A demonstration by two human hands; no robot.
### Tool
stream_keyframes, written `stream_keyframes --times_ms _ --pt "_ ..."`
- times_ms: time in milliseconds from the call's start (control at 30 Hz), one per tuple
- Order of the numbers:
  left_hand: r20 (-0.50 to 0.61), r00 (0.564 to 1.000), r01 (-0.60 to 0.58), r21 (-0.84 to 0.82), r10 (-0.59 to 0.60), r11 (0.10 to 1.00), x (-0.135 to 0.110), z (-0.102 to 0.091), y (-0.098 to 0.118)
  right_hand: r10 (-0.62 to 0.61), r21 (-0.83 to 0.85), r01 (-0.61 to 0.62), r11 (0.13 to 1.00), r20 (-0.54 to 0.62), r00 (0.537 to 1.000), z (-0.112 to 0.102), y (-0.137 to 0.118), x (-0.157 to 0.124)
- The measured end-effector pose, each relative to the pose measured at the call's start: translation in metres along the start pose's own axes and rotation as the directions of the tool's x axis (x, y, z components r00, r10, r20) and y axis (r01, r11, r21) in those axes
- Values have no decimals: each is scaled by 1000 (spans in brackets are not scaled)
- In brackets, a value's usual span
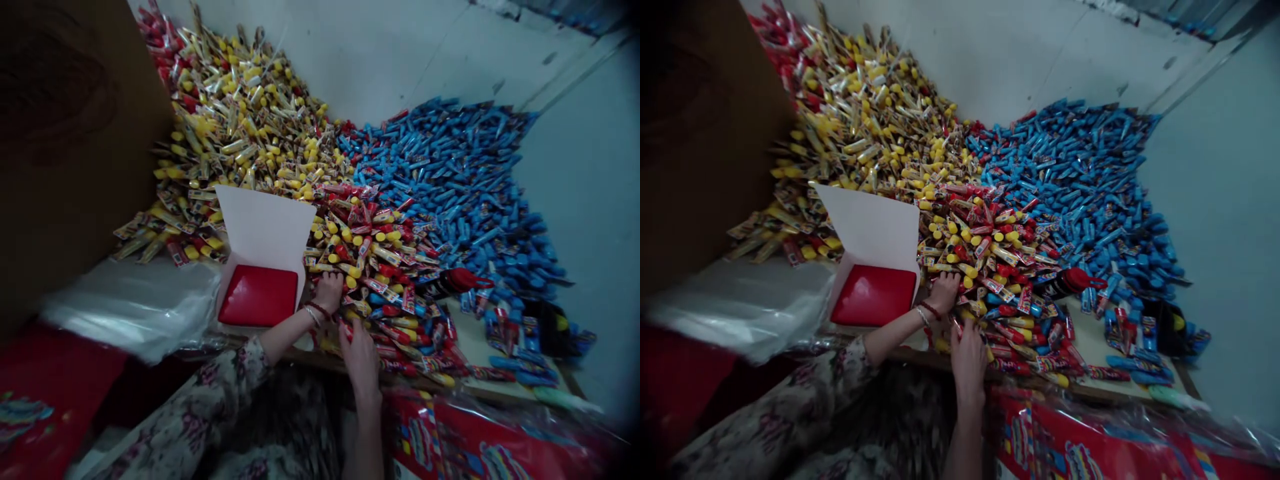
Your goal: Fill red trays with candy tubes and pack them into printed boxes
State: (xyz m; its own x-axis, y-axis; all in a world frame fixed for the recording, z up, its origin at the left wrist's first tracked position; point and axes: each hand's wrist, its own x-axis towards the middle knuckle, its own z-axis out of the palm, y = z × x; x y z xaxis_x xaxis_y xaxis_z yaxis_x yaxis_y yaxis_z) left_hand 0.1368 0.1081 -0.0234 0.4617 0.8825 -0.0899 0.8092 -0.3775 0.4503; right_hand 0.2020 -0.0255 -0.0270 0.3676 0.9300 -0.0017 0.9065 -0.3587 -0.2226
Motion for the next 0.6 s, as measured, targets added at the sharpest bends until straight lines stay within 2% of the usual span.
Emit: stream_keyframes --times_ms 100,167,233,300,333,400,467,500,533,600 --pt "-26 992 -129 -119 127 984 -24 -21 -5 86 168 -70 983 -85 993 -21 8 -1" --pt "-140 971 -228 -316 193 921 -50 -42 -15 129 303 -81 950 -143 981 -35 8 0" --pt "-281 949 -278 -519 145 809 -80 -66 -34 117 447 -30 894 -169 979 -45 3 1" --pt "-362 932 -232 -591 3 772 -109 -91 -65 28 586 76 806 -166 986 -48 -9 4" --pt "-421 902 -182 -571 -95 800 -122 -103 -84 -46 641 138 755 -158 986 -46 -18 6" --pt "-562 795 -66 -457 -230 887 -138 -122 -125 -199 707 240 665 -142 970 -37 -40 11" --pt "-654 712 25 -341 -256 940 -143 -133 -161 -300 722 307 620 -143 943 -23 -67 21" --pt "-678 694 48 -293 -243 955 -141 -134 -176 -326 719 332 610 -154 933 -14 -81 27" --pt "-681 698 61 -250 -221 966 -138 -133 -187 -341 711 355 607 -170 924 -6 -96 34" --pt "-631 758 68 -178 -167 982 -131 -125 -200 -383 676 402 618 -188 904 8 -123 50"
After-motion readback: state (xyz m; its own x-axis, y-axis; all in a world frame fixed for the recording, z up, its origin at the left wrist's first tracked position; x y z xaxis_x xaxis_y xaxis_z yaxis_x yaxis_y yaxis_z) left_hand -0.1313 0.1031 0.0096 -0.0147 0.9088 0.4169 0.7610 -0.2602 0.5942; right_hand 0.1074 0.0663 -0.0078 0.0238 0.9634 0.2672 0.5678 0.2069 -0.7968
